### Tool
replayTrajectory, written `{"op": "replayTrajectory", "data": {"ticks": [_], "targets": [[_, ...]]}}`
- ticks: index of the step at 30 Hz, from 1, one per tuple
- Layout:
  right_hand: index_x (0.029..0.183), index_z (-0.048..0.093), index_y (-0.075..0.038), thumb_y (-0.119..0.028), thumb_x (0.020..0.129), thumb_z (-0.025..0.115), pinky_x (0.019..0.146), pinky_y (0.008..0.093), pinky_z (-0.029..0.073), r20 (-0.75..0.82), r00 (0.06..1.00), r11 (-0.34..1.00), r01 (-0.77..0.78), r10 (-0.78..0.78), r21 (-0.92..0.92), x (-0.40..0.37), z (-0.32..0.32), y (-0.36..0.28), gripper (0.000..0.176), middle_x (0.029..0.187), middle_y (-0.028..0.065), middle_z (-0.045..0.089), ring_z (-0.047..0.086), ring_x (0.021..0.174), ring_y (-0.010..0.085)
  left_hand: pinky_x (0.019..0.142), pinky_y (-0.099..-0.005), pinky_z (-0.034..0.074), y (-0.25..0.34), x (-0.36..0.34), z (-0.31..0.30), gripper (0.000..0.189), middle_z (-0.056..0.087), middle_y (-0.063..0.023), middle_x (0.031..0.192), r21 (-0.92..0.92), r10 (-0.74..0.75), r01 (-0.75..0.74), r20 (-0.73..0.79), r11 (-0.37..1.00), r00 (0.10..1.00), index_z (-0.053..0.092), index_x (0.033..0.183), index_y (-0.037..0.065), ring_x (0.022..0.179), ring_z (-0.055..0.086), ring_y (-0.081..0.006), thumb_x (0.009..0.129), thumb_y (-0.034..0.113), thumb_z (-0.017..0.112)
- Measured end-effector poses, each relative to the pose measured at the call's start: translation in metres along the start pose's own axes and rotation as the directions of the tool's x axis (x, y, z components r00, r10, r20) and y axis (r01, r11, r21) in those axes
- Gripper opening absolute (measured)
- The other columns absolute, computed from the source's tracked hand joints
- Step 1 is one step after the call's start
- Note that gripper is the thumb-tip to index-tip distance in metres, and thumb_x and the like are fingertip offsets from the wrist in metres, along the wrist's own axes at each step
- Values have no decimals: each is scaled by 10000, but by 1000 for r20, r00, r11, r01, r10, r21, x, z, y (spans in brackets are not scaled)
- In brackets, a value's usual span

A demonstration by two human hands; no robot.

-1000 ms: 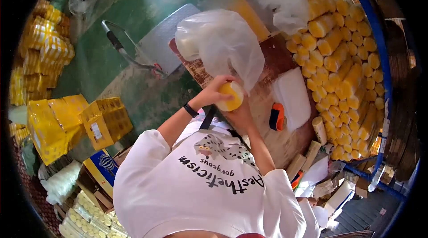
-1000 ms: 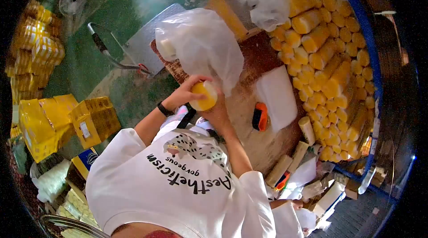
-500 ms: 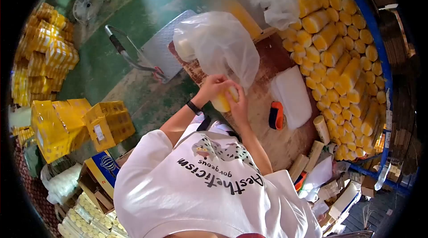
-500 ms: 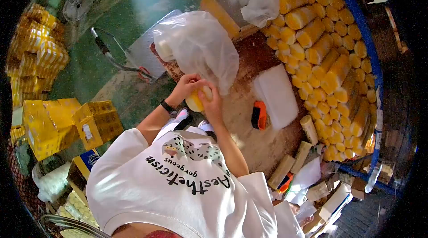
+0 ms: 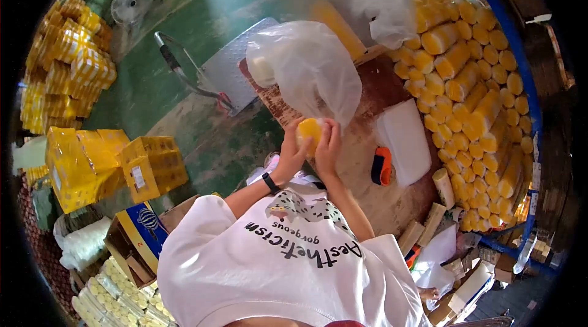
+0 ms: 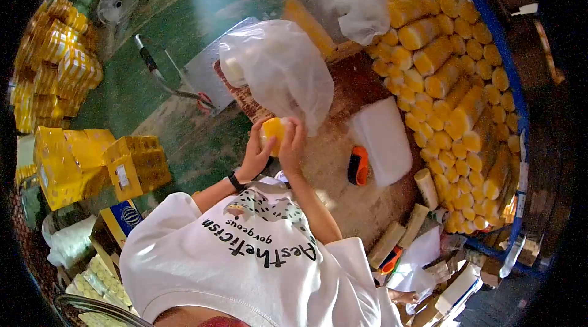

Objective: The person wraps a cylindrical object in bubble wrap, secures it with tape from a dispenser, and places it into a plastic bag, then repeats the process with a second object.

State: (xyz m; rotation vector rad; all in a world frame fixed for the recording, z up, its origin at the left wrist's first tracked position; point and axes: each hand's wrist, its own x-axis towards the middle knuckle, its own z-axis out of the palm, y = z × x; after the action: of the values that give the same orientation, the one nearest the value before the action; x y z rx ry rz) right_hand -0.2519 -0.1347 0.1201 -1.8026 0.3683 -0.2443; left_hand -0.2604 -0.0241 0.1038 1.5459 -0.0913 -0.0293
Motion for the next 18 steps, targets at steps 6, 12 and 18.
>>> {"op": "replayTrajectory", "data": {"ticks": [6,12,18], "targets": [[1044,530,-33,-280,904,551,920,423,348,76,989,949,141,-125,-282,0,-12,1,285,1045,137,489,439,1031,292,961,-323,387,9,19,-19,448,527,-175,1244,-4,111,-113,210,994,971,430,1284,6,1142,527,-246,879,135,571],[966,529,-31,-260,906,550,895,414,368,36,991,951,134,-129,-278,-4,-11,1,238,1036,141,506,466,1005,289,843,-303,456,19,16,5,303,631,-148,1048,9,-30,30,-33,999,999,525,1139,-3,972,617,-226,875,136,581],[979,521,-15,-203,943,489,846,347,436,78,993,996,90,-91,12,-4,-12,-10,194,1025,139,590,562,956,262,736,-288,475,10,19,17,169,655,-127,904,-49,-62,55,-150,997,987,564,998,-7,819,625,-180,897,129,551]]}}
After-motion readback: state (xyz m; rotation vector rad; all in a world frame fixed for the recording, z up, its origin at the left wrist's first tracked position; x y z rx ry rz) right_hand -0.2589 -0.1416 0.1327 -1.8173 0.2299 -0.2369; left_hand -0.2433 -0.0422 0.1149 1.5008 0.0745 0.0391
